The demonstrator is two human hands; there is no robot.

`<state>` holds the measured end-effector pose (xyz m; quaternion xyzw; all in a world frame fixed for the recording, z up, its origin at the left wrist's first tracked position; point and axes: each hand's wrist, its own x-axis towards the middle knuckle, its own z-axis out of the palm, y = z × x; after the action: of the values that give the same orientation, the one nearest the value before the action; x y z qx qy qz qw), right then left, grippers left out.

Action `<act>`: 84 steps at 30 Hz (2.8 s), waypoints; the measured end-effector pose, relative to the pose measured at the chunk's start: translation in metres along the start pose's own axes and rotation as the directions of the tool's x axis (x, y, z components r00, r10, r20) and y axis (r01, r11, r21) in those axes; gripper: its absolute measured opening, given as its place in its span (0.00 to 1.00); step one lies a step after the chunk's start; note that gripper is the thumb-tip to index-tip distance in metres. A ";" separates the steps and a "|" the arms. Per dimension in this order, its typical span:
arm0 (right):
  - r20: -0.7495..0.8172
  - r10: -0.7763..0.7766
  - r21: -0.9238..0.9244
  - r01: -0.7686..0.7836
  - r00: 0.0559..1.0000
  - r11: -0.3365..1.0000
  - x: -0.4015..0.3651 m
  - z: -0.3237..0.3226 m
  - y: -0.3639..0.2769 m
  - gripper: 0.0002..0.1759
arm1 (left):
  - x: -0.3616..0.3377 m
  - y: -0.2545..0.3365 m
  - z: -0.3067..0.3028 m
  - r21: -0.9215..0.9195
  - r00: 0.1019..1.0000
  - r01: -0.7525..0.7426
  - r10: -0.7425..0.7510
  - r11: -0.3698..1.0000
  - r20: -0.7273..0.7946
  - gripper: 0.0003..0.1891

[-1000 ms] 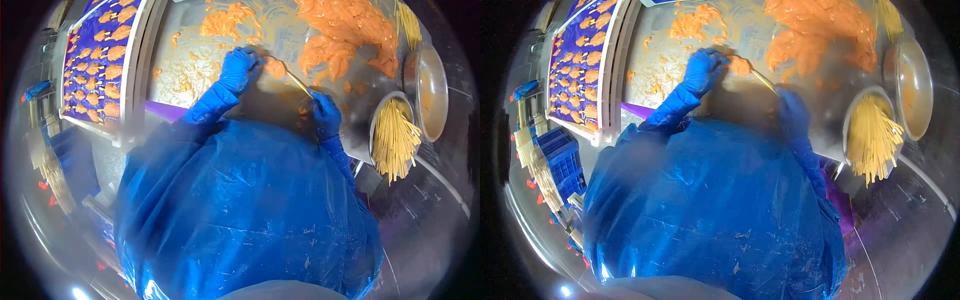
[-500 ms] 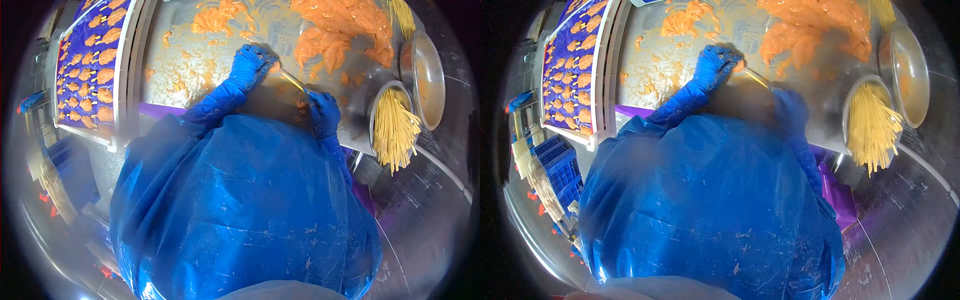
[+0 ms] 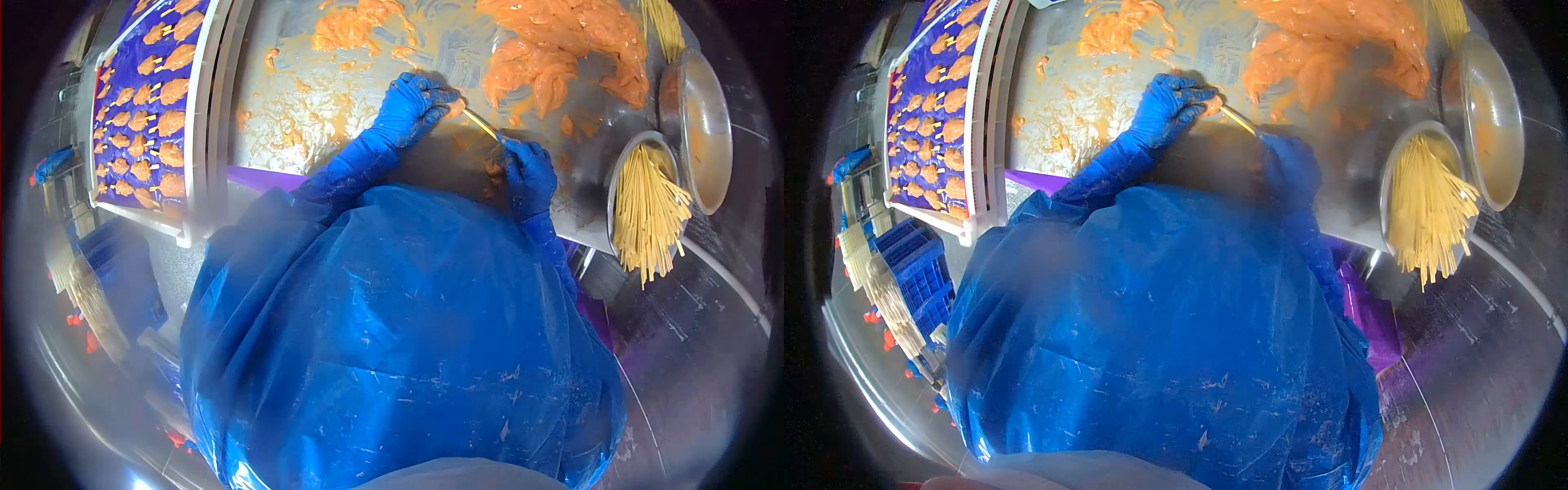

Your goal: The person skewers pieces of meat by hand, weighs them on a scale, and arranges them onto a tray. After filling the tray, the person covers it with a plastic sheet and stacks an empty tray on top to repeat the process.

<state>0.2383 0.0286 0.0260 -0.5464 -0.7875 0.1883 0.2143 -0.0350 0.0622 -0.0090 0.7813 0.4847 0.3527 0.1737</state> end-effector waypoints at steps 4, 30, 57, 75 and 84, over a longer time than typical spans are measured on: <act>0.019 -0.001 -0.031 0.001 1.000 1.000 0.005 0.000 -0.002 0.13 | 0.000 0.001 0.001 0.039 1.000 0.002 -0.002 0.999 0.014 0.13; -0.060 -0.107 0.046 0.110 0.992 0.993 0.028 0.008 -0.006 0.10 | -0.018 0.013 -0.014 0.110 0.976 0.217 -0.213 0.970 -0.049 0.15; -0.053 -0.052 0.284 0.065 0.997 0.957 0.038 0.033 -0.018 0.07 | -0.024 0.003 -0.019 -0.027 0.962 0.245 -0.246 0.969 -0.121 0.16; 0.003 0.001 0.344 -0.002 1.000 0.939 0.048 0.048 -0.035 0.07 | -0.023 0.005 -0.014 0.029 0.957 0.264 -0.258 0.964 -0.133 0.14; 0.024 -0.076 0.228 0.068 0.997 0.971 0.036 0.030 -0.030 0.10 | -0.029 -0.013 -0.037 -0.100 0.928 0.271 -0.288 0.957 -0.238 0.12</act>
<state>0.1875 0.0505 0.0216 -0.4861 -0.7835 0.2781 0.2691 -0.0782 0.0405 -0.0020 0.6476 0.5973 0.4354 0.1851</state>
